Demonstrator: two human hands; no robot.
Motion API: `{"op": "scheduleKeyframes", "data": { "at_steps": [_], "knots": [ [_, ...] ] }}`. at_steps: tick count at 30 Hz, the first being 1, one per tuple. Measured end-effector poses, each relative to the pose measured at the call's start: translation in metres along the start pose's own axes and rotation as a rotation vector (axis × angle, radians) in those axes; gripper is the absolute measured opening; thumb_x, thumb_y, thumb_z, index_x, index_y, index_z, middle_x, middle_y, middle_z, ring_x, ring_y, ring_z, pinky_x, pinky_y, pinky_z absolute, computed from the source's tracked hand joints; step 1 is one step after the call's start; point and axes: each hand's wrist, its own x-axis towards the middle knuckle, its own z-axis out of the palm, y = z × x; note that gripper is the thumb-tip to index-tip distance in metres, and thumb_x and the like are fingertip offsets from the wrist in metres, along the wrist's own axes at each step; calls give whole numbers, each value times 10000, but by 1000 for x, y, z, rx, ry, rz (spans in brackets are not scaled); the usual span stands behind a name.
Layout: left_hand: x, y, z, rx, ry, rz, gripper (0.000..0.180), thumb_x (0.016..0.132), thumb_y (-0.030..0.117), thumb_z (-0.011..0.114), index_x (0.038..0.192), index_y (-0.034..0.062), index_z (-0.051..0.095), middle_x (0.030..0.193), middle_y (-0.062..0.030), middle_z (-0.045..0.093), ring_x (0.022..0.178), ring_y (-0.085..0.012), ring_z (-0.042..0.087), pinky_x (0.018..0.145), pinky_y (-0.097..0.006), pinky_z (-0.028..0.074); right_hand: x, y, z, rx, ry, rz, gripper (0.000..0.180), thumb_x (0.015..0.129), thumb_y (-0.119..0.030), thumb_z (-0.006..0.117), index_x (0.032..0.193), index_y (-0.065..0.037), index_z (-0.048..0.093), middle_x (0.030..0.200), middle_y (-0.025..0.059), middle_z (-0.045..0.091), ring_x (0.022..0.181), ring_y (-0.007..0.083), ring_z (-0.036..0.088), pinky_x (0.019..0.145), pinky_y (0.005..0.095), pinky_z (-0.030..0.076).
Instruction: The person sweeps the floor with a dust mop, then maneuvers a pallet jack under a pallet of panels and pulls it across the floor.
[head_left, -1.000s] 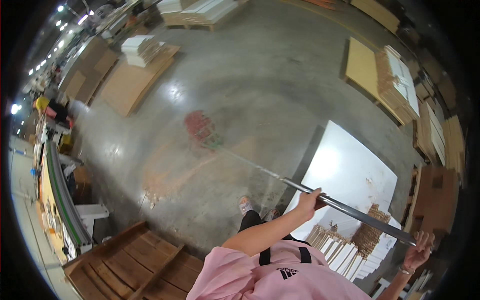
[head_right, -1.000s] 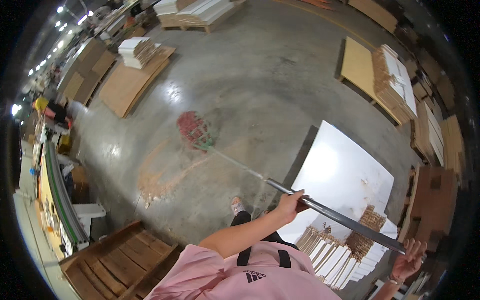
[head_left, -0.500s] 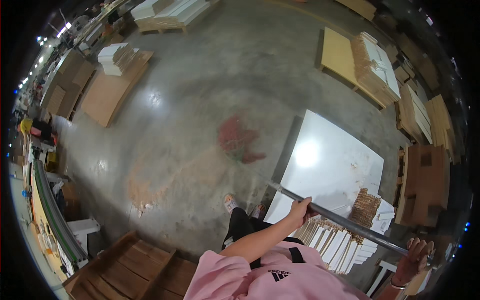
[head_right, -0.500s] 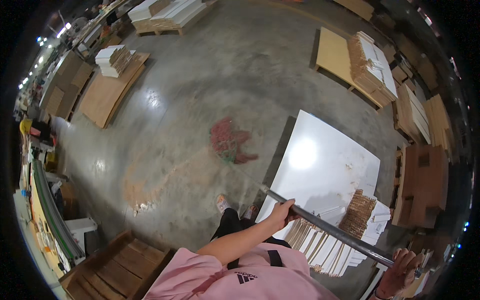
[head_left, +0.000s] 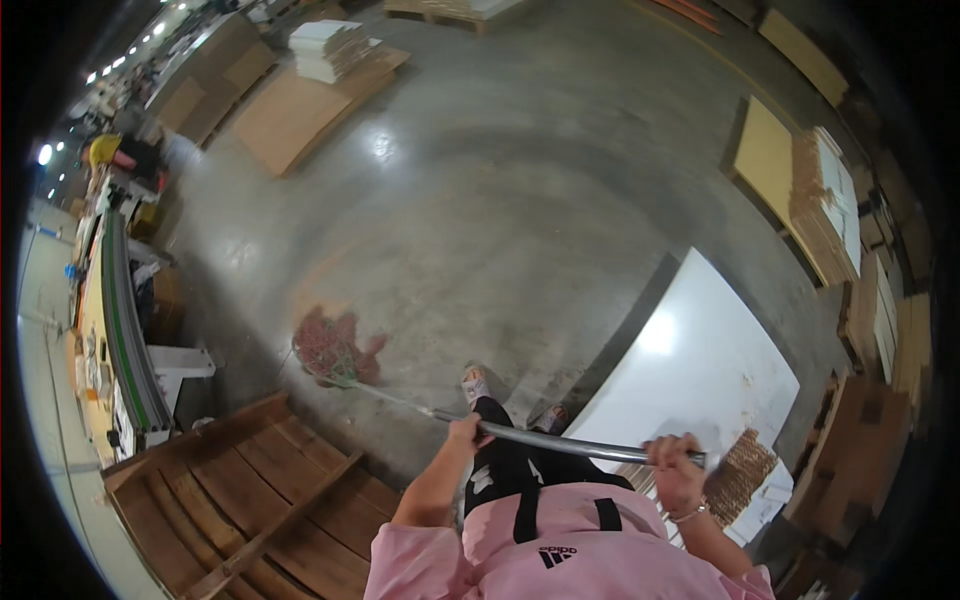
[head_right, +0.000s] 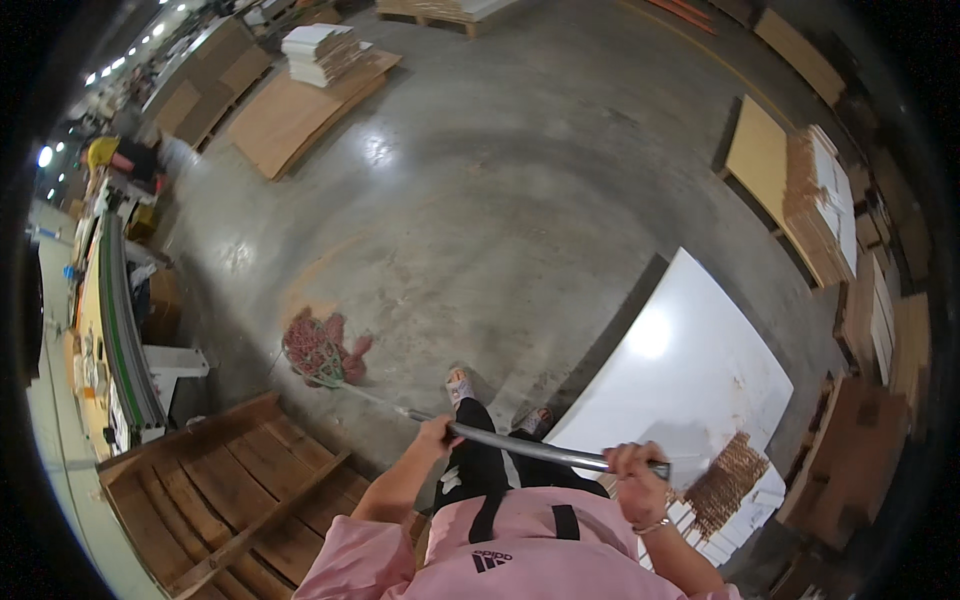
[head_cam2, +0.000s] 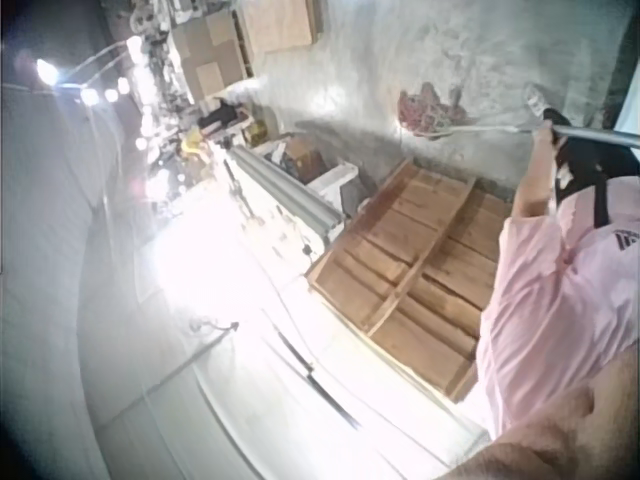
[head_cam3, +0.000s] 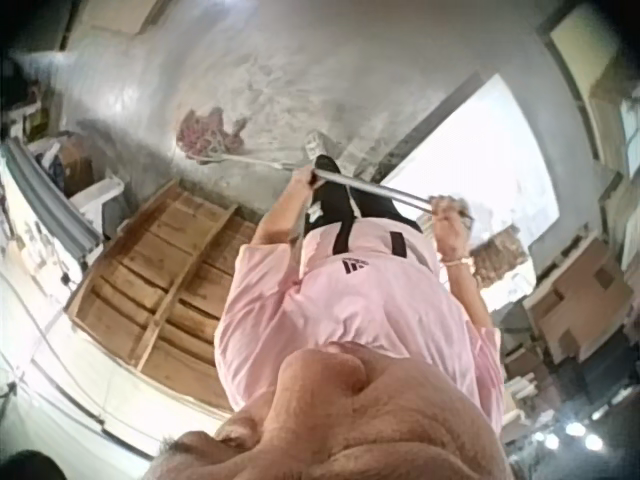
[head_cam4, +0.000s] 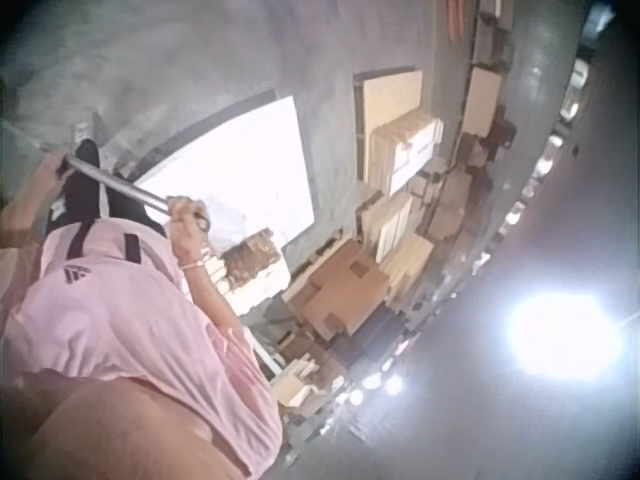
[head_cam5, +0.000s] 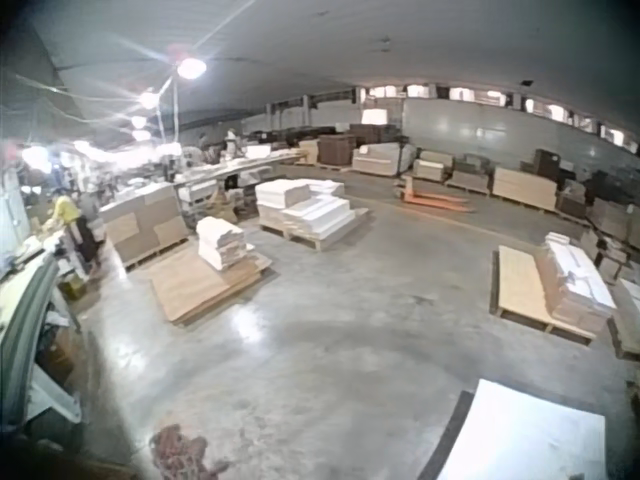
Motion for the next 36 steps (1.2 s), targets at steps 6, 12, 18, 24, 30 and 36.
{"op": "scheduleKeyframes", "data": {
  "at_steps": [6,12,18,24,30,36],
  "knots": [
    [47,102,-113,-51,158,39,114,833,82,584,838,-10,516,737,-112,528,610,-259,593,494,-407,560,49,94,74,-3,-108,260,193,857,-198,658,780,-77,530,762,84,573,920,282,549,942,487,383],
    [-36,158,-44,-272,-141,108,87,827,45,582,844,-22,529,764,-128,580,621,-247,608,441,-354,518,84,32,98,-275,-193,59,300,801,-279,695,728,-112,456,663,31,454,788,233,514,905,450,392],
    [-89,156,68,-301,-336,161,98,806,25,579,783,-69,568,798,-187,627,735,-310,671,613,-399,589,70,-68,84,-302,-158,-138,291,817,-277,676,786,-124,431,686,27,409,827,209,495,974,428,342],
    [-137,142,174,-211,-603,88,126,844,25,554,837,-96,518,796,-187,615,727,-315,672,634,-427,606,-8,-142,21,-287,-91,-318,308,875,-312,621,1087,-94,575,998,61,578,1013,235,497,1040,447,292],
    [-86,168,240,-80,-676,149,167,814,43,575,800,-113,517,728,-192,592,622,-305,657,530,-440,590,-12,-101,101,-403,23,-457,247,920,-335,570,873,-115,467,814,35,442,909,214,483,1051,450,281],
    [-38,219,198,-96,-559,222,152,803,26,564,739,-110,543,709,-202,595,598,-303,635,493,-417,553,51,-31,208,-608,151,-462,285,924,-297,571,795,-116,392,736,25,389,873,219,492,995,467,342]
  ]
}}
